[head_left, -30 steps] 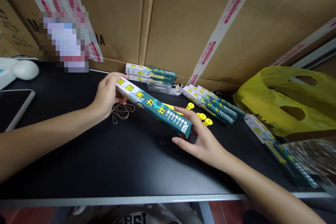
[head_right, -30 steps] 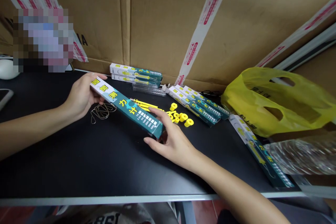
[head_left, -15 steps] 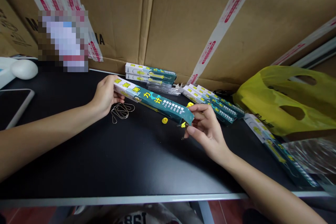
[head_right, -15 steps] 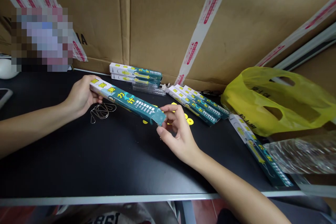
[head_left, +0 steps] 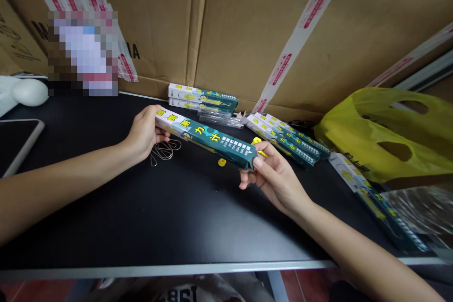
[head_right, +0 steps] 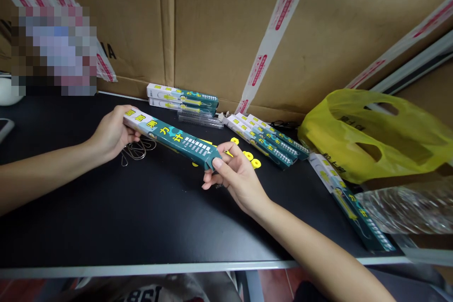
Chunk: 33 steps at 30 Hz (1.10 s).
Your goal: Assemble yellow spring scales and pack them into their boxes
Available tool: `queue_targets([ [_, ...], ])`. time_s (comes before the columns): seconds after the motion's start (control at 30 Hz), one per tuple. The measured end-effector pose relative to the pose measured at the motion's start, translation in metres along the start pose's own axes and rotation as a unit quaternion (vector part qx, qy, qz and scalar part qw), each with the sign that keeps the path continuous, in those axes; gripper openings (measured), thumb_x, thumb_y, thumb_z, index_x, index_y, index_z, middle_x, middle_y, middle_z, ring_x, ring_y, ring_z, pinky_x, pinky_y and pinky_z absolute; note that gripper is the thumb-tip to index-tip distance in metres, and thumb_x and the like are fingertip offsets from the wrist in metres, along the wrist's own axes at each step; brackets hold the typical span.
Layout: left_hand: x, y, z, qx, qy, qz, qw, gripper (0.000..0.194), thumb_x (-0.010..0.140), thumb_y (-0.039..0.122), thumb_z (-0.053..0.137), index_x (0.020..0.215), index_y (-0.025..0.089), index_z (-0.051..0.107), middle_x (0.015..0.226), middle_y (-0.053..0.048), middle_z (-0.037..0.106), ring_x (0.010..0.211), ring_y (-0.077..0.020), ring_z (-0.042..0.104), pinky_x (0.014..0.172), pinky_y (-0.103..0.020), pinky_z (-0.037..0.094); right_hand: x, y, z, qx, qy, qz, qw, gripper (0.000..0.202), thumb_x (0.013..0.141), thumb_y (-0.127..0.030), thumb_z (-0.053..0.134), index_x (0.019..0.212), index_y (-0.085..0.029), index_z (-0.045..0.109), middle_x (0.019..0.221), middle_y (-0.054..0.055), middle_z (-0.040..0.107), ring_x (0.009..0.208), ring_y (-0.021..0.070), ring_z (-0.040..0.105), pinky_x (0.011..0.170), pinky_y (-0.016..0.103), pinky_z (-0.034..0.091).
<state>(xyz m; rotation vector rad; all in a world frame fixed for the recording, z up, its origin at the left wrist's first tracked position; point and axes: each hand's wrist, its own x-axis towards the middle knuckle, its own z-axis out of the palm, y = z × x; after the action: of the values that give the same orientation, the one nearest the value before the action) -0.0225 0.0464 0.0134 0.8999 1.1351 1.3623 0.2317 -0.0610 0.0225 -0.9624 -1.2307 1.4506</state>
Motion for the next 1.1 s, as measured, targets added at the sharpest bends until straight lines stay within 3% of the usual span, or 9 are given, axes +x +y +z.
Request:
queue_targets([
  [0.27, -0.018, -0.004, 0.009, -0.011, -0.041, -0.069, 0.997, 0.018, 0.087, 0.029, 0.045, 0.079, 0.015, 0.052, 0.053, -0.003, 0.058, 0.039, -0.0104, 0.05, 0.034, -0.018, 0.041, -0.001, 0.001, -0.002, 0.003, 0.029, -0.061, 0.998, 0.044, 0.071, -0.052, 0.073, 0.085, -0.027, 0.039, 0.06, -0.01, 0.053, 0.048, 0.0109, 0.058, 0.048, 0.027, 0.056],
  [0.47, -0.017, 0.0, 0.009, -0.019, -0.027, -0.028, 0.999, 0.016, 0.088, 0.028, 0.044, 0.082, 0.017, 0.053, 0.056, -0.002, 0.059, 0.041, -0.011, 0.053, 0.034, -0.018, 0.041, 0.0, -0.002, -0.004, -0.012, 0.045, -0.05, 0.998, 0.042, 0.071, -0.049, 0.073, 0.088, -0.028, 0.041, 0.069, -0.008, 0.055, 0.053, 0.0117, 0.061, 0.05, 0.029, 0.057],
  [0.8, -0.009, 0.0, 0.004, -0.003, -0.021, 0.022, 1.0, 0.011, 0.085, 0.028, 0.048, 0.085, 0.019, 0.053, 0.059, 0.0, 0.059, 0.043, -0.0113, 0.055, 0.036, -0.019, 0.042, 0.001, -0.004, -0.004, 0.001, 0.045, -0.036, 0.998, 0.034, 0.077, -0.045, 0.069, 0.085, -0.027, 0.041, 0.06, -0.009, 0.049, 0.051, 0.0105, 0.058, 0.049, 0.026, 0.055],
  [1.1, -0.015, -0.006, 0.007, -0.009, -0.059, -0.07, 0.996, 0.015, 0.088, 0.029, 0.047, 0.083, 0.016, 0.052, 0.057, -0.003, 0.06, 0.041, -0.0114, 0.055, 0.035, -0.018, 0.043, -0.001, -0.002, -0.002, 0.001, 0.024, -0.041, 0.999, 0.04, 0.076, -0.048, 0.07, 0.094, -0.03, 0.04, 0.057, -0.01, 0.049, 0.046, 0.0103, 0.052, 0.043, 0.023, 0.049],
])
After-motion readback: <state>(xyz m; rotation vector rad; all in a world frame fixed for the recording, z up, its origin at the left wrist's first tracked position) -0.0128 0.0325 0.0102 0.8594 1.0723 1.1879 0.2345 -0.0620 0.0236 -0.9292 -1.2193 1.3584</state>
